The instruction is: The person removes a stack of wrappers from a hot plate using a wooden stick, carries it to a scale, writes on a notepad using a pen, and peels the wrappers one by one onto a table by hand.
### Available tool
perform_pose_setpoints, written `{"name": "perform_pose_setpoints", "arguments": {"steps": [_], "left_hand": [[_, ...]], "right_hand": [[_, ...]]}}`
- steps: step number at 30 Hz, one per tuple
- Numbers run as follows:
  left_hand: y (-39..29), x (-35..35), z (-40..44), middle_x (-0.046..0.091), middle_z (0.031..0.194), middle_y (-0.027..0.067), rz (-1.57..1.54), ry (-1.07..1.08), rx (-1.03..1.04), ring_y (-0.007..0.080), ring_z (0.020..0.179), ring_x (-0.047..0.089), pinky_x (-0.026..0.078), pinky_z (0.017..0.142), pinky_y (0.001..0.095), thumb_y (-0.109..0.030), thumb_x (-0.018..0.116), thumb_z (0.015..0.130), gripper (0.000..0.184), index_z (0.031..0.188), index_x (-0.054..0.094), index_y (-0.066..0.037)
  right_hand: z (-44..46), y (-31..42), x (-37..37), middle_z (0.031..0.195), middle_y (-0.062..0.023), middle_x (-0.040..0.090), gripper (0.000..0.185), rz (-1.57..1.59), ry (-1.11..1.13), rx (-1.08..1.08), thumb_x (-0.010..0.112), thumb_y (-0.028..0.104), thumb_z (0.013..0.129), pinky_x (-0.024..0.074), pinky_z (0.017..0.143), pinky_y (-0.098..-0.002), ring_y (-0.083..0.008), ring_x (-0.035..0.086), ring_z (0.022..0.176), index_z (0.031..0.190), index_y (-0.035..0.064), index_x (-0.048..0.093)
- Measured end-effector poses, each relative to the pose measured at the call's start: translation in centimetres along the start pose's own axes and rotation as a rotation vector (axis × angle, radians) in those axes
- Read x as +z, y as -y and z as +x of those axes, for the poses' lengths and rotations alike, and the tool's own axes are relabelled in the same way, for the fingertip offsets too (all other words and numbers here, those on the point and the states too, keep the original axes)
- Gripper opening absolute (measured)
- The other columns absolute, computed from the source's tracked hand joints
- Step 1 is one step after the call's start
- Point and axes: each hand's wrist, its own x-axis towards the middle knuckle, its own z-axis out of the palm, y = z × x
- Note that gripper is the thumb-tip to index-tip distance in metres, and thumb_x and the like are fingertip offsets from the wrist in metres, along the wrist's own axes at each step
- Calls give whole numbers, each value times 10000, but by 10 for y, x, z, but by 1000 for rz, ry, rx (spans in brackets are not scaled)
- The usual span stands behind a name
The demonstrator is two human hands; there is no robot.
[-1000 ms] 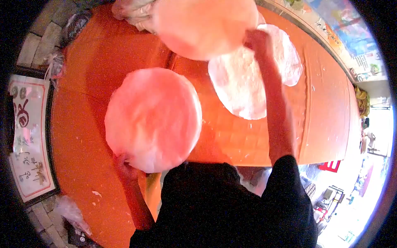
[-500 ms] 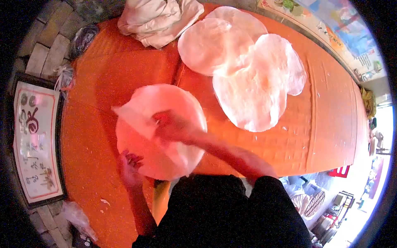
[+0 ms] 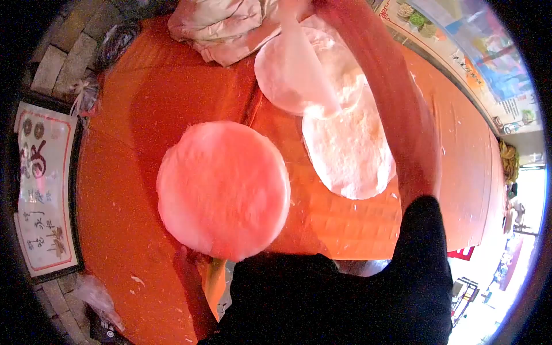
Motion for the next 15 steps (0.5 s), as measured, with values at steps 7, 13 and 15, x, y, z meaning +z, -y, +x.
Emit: {"name": "perform_pose_setpoints", "arguments": {"steps": [7,13,15], "left_hand": [[-1,17,-28,599,922,22,-211,41,-139,165,822,565,460,720,304,-226,529,927,238,1066,586,-41],[-25,44,-42,586,919,20,-457,228,-156,163,849,545,452,744,294,-179,530,911,241,1088,580,-23],[-30,57,-45,581,934,27,-244,323,25,158,860,540,443,755,288,-132,512,894,263,1114,567,1]], "right_hand": [[44,32,-40,809,-33,624,80,-617,-270,-448,564,141,846,510,676,-312,-173,604,746,848,89,625],[-42,-150,-96,890,-19,662,128,-1565,-403,-133,609,165,776,493,810,-348,-210,607,886,868,137,692],[-59,-202,-36,917,-14,675,154,-1974,-144,-588,624,173,752,487,855,-359,-222,608,933,875,152,715]]}}
